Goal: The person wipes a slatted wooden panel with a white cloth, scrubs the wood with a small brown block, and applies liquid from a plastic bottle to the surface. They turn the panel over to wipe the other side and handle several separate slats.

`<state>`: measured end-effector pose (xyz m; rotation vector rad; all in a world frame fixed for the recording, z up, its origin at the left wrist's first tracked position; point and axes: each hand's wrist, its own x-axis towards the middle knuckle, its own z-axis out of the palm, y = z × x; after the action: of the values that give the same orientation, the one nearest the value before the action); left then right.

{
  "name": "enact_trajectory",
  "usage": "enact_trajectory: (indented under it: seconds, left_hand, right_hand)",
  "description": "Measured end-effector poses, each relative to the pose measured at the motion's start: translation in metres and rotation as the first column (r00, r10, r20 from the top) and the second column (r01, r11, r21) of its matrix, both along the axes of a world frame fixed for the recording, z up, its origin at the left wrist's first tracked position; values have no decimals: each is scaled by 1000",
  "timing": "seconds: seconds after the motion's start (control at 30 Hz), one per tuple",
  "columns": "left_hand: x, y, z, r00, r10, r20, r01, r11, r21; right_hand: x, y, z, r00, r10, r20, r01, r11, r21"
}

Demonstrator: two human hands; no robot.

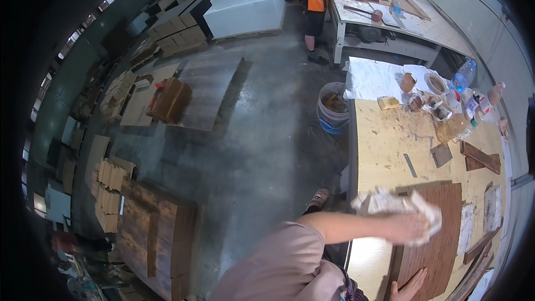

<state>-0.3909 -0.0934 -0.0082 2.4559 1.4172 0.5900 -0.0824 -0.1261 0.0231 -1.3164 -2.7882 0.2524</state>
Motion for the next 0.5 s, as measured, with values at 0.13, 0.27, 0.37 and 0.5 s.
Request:
enact_trajectory:
  seconds: [0.13,0.27,0.37,0.5]
  left_hand:
    - [-64,8,30,958,288,9,-274,922,-273]
    - [19,-15,14,998,54,41,-43,973,-227]
    - [105,-59,-22,916,-259,306,278,960,-21]
    - [52,-27,7,986,-166,0,166,984,-69]
  right_hand:
    - [-1,-1,2,1000,-16,-6,16,1000,1]
    - [-1,0,-5,995,22,-99,-19,999,35]
    - [11,7,-21,977,92,-190,-79,994,73]
    - [0,-1,0,992,15,-125,-10,999,39]
